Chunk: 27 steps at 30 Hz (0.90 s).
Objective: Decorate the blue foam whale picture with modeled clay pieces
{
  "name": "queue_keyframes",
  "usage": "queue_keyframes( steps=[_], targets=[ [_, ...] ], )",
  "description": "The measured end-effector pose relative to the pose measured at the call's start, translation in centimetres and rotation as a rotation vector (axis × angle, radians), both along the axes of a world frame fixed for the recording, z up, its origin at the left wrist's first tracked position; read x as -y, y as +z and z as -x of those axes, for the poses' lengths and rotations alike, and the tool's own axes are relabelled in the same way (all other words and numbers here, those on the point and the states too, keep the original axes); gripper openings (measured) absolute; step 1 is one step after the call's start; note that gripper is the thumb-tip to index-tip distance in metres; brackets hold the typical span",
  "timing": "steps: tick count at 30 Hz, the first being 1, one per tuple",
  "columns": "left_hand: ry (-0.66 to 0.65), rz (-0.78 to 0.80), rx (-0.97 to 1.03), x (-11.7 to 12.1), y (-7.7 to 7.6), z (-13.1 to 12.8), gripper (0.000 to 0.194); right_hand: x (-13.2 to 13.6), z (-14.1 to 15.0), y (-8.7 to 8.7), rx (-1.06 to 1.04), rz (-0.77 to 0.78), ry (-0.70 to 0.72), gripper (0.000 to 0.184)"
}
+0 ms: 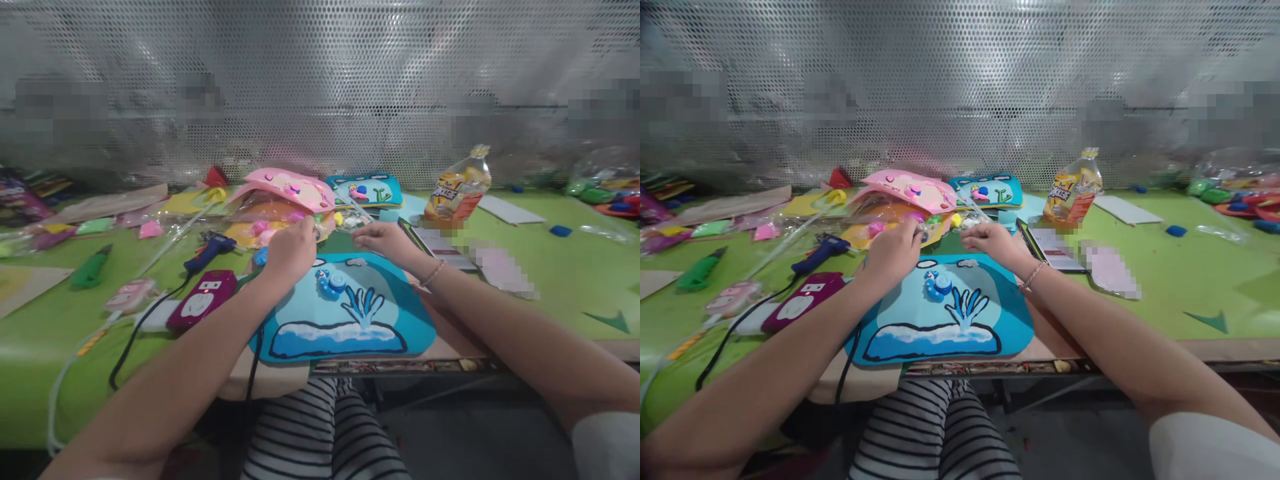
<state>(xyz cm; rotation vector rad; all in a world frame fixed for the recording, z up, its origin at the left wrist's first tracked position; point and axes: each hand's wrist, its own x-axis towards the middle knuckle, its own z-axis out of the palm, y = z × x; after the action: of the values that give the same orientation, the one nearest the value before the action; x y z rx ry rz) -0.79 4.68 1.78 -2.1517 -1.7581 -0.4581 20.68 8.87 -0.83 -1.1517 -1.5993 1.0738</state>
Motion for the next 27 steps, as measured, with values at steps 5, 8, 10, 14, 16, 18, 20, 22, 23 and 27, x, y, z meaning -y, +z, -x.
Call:
queue_keyframes(
  steps=[5, 8, 10, 14, 16, 18, 20, 22, 23, 27],
  targets=[
    [0.034, -0.064, -0.079, -0.2, 0.2, 0.6, 0.028, 0.0, -0.3, 0.4, 0.096, -0.059, -0.052, 0.021],
    [0.028, 0.046, -0.056, -0.3, 0.0, 1.1, 0.033, 0.0, -0.4, 0.5, 0.138, -0.092, -0.066, 0.023],
    [0.004, 0.129, -0.036, -0.5, -0.4, 1.3, 0.034, 0.0, -0.3, 0.4, 0.084, -0.035, -0.028, 0.019],
    [-0.078, 0.178, -0.031, -1.0, -1.6, 1.6, 0.032, 0.0, -0.2, -0.2, 0.019, 0.015, 0.083, 0.020],
    [-0.110, 0.189, -0.021, -1.2, -2.0, 1.6, 0.037, -0.1, -0.2, -0.5, 0.041, -0.012, 0.102, 0.023],
    [-0.125, 0.203, -0.018, -1.2, -2.2, 1.5, 0.045, 0.0, -0.2, -0.4, 0.034, 0.008, 0.106, 0.022],
    [-0.122, 0.219, -0.036, -1.1, -2.2, 1.5, 0.047, 0.2, -0.1, -0.1, -0.001, 0.078, 0.088, 0.018],
    [-0.110, 0.218, -0.066, -1.0, -2.0, 1.4, 0.045, 0.4, 0.1, 0.4, -0.002, 0.121, 0.041, 0.014],
    [-0.103, 0.207, -0.079, -0.9, -1.9, 1.4, 0.044, 0.6, 0.2, 0.7, 0.017, 0.120, 0.014, 0.014],
    [-0.084, 0.183, -0.089, -0.8, -1.7, 1.2, 0.043, 0.9, 0.3, 1.4, 0.124, 0.048, -0.062, 0.027]
  ],
)
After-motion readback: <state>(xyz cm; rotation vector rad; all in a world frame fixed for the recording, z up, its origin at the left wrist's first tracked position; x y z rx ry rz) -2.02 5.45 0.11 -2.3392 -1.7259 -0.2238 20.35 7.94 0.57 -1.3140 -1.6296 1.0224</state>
